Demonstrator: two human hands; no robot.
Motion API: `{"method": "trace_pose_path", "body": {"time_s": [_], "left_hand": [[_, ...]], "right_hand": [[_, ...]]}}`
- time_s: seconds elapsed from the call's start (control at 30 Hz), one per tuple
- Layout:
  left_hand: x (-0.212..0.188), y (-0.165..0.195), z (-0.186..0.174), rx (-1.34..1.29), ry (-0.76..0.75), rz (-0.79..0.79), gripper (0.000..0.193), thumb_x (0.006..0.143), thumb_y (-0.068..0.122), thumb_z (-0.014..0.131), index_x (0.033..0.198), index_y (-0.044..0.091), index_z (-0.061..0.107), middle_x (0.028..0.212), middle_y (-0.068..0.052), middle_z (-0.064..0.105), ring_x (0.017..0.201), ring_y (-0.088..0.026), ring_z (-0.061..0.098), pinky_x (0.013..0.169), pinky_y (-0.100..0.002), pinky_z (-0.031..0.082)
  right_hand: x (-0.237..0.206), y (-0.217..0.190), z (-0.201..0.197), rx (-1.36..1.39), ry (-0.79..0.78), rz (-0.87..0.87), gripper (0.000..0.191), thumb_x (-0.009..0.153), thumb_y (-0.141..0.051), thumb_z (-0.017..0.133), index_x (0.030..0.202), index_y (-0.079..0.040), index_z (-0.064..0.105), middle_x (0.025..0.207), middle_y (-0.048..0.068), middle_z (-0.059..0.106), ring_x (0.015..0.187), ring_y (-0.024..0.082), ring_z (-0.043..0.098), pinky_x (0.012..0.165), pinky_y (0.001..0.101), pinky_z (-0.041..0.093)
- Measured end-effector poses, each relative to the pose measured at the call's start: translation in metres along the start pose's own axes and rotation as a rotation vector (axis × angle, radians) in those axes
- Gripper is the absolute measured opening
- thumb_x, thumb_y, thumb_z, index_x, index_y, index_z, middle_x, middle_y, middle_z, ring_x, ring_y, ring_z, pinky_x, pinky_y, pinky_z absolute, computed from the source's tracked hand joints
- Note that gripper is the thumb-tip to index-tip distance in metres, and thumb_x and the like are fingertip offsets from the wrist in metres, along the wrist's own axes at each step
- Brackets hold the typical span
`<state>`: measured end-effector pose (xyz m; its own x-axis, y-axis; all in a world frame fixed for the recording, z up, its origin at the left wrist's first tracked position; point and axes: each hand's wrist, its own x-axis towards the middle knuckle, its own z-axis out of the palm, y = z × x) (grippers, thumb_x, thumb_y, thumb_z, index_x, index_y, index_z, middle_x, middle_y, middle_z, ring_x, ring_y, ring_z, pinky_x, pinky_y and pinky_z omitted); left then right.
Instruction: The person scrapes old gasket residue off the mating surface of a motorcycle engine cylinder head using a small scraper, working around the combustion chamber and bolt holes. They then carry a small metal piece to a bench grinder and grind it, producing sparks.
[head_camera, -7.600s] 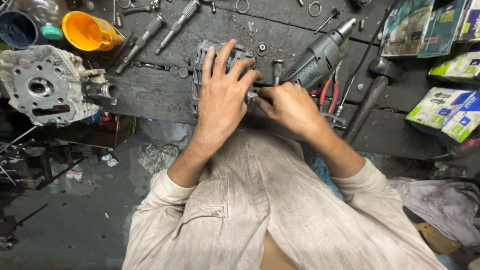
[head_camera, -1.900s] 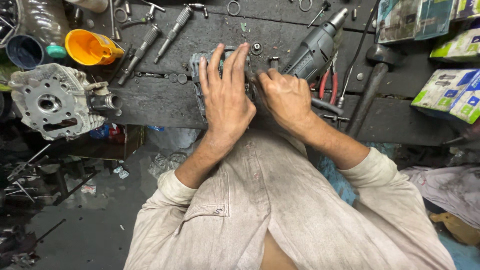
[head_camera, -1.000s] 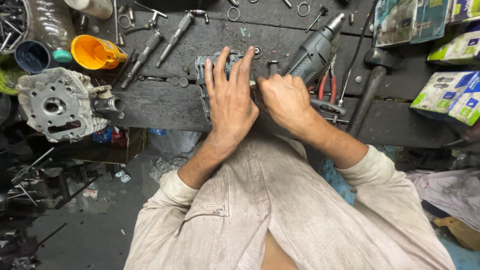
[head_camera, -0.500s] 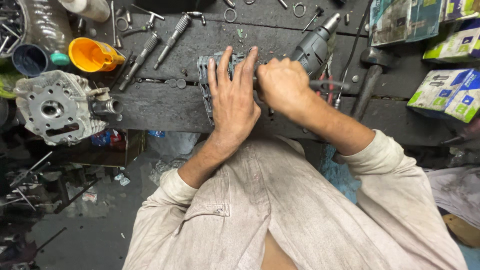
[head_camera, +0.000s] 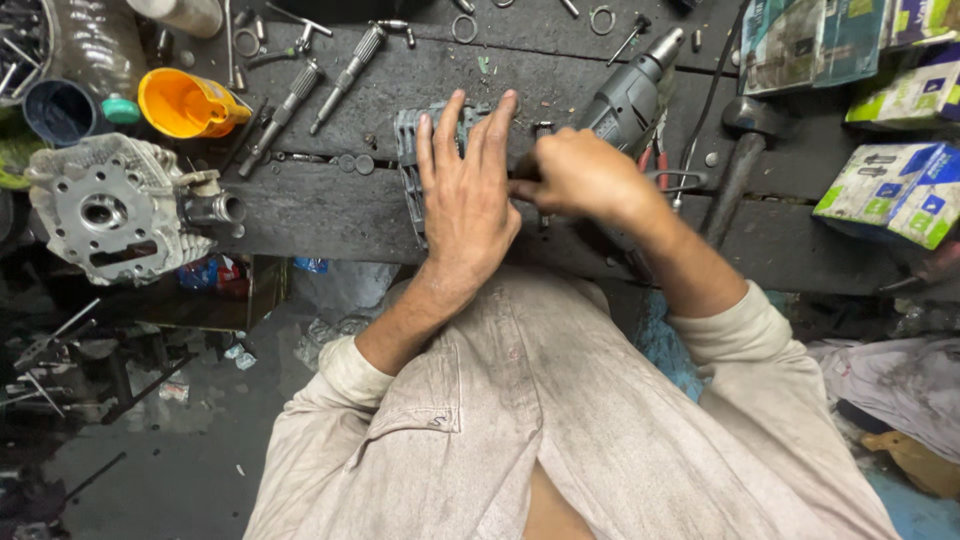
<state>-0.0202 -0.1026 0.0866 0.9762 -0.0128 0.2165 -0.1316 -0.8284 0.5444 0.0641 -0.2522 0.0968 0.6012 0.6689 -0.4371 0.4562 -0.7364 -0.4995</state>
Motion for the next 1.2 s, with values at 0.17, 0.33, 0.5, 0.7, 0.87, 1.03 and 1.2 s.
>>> {"method": "trace_pose_path", "body": {"time_s": [0.17, 0.33, 0.5, 0.7, 0.87, 1.03, 1.2], "left_hand": [[-0.002, -0.009, -0.007, -0.054, 0.000, -0.009, 0.091, 0.076, -0.013, 0.062, 0.159, 0.011, 0.035, 0.142, -0.009, 0.057, 0.153, -0.037, 0.034, 0.131, -0.061, 0.015], [-0.007, -0.017, -0.012, -0.061, -0.006, 0.027, 0.091, 0.078, -0.012, 0.065, 0.160, 0.013, 0.035, 0.145, -0.008, 0.054, 0.154, -0.039, 0.032, 0.131, -0.062, 0.014], [-0.005, -0.017, -0.015, -0.037, -0.018, 0.033, 0.092, 0.075, -0.012, 0.064, 0.159, 0.014, 0.036, 0.147, -0.008, 0.051, 0.154, -0.040, 0.031, 0.131, -0.063, 0.014], [-0.004, -0.014, -0.013, -0.036, -0.017, 0.026, 0.092, 0.075, -0.013, 0.062, 0.159, 0.014, 0.037, 0.148, -0.007, 0.051, 0.154, -0.040, 0.031, 0.131, -0.062, 0.015], [-0.004, -0.013, -0.010, -0.002, -0.011, 0.052, 0.090, 0.076, -0.012, 0.062, 0.159, 0.013, 0.037, 0.148, -0.008, 0.051, 0.153, -0.041, 0.031, 0.131, -0.062, 0.014], [-0.002, -0.014, -0.011, -0.026, -0.019, 0.048, 0.093, 0.074, -0.015, 0.060, 0.160, 0.011, 0.036, 0.148, -0.008, 0.051, 0.153, -0.038, 0.032, 0.131, -0.061, 0.015], [0.001, -0.016, -0.010, -0.088, -0.091, 0.119, 0.094, 0.073, -0.014, 0.062, 0.159, 0.011, 0.035, 0.153, -0.009, 0.048, 0.153, -0.036, 0.033, 0.132, -0.057, 0.018]], "right_hand": [[-0.009, 0.007, 0.000, 0.080, 0.104, 0.206, 0.035, 0.095, -0.041, 0.068, 0.107, -0.010, 0.078, 0.084, 0.018, 0.076, 0.074, 0.038, 0.074, 0.074, 0.0491, 0.058], [-0.009, 0.000, 0.012, 0.079, 0.058, 0.176, 0.038, 0.093, -0.043, 0.070, 0.108, -0.010, 0.080, 0.082, 0.020, 0.075, 0.081, 0.040, 0.073, 0.082, 0.0495, 0.056], [-0.002, -0.004, -0.002, -0.048, 0.006, 0.129, 0.035, 0.090, -0.043, 0.070, 0.108, -0.014, 0.081, 0.086, 0.021, 0.075, 0.082, 0.042, 0.072, 0.079, 0.0512, 0.056], [0.012, -0.003, -0.019, -0.140, -0.185, 0.060, 0.036, 0.090, -0.046, 0.071, 0.102, -0.013, 0.079, 0.085, 0.023, 0.073, 0.080, 0.045, 0.070, 0.075, 0.0539, 0.057], [0.015, -0.003, -0.012, -0.360, -0.063, -0.045, 0.027, 0.078, -0.030, 0.079, 0.087, -0.005, 0.079, 0.083, 0.023, 0.073, 0.078, 0.040, 0.074, 0.070, 0.0489, 0.059], [0.016, -0.002, -0.011, -0.436, -0.040, -0.190, 0.021, 0.077, -0.022, 0.080, 0.081, -0.002, 0.076, 0.080, 0.022, 0.073, 0.073, 0.037, 0.074, 0.065, 0.0466, 0.060], [0.033, -0.002, -0.016, -0.408, -0.157, -0.080, 0.029, 0.070, -0.021, 0.082, 0.089, -0.001, 0.074, 0.081, 0.019, 0.073, 0.070, 0.037, 0.073, 0.061, 0.0468, 0.058]]}}
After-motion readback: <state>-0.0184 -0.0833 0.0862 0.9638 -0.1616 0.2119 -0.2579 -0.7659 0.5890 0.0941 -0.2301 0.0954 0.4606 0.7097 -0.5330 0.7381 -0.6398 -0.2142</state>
